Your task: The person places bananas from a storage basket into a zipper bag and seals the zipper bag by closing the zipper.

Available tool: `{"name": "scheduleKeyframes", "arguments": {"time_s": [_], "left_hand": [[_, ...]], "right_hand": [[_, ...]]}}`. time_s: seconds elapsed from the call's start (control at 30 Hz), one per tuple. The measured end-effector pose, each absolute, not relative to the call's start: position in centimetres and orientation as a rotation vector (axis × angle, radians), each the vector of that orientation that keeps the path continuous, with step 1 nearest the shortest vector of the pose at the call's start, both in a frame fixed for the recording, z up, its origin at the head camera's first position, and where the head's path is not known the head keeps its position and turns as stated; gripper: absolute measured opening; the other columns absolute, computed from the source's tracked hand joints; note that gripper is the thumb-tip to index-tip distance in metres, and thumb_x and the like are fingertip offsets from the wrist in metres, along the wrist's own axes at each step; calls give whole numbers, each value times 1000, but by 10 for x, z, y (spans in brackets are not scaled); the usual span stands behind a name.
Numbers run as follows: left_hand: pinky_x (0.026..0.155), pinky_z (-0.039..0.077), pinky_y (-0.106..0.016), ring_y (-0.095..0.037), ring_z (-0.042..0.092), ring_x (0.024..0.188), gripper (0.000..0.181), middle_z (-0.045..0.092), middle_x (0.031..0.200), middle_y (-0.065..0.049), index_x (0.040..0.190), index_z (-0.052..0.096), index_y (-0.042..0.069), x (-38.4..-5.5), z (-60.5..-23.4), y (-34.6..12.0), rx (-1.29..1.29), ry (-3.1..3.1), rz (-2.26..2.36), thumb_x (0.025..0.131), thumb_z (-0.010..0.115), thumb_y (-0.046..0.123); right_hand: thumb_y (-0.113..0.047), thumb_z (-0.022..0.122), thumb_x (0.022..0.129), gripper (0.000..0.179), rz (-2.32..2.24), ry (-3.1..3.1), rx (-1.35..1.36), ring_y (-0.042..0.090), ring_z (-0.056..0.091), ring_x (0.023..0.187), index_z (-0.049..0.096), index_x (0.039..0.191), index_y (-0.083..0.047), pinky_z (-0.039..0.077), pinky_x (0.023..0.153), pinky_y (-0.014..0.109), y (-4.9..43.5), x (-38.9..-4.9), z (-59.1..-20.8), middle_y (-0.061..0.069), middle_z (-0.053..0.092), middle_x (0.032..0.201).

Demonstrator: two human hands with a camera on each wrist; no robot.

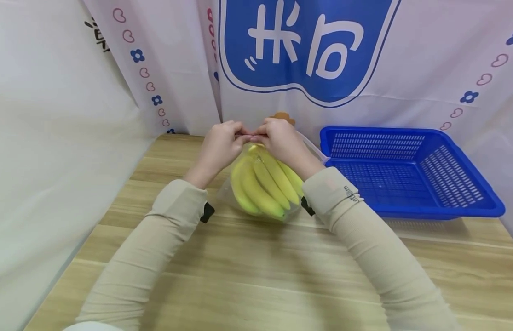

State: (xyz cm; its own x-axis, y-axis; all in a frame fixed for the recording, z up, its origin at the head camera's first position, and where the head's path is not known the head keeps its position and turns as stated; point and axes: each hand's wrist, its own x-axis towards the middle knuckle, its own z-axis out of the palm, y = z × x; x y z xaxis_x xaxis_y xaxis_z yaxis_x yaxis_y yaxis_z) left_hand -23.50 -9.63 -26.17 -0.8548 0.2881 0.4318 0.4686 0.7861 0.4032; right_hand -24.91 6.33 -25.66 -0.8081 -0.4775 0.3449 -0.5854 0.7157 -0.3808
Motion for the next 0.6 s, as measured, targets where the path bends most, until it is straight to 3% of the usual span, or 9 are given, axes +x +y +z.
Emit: {"name": "scheduleKeyframes", "arguments": {"time_s": [0.6], "left_hand": [[69, 54, -38, -28, 67, 76, 16, 71, 87, -15, 88, 71, 0, -236, -266, -99, -530, -2609, -744, 88, 68, 16]], "right_hand": [[-19, 60, 93, 25, 625, -2701, 857, 23, 58, 79, 73, 108, -5, 52, 75, 34, 68, -245, -263, 11, 67, 88]]}}
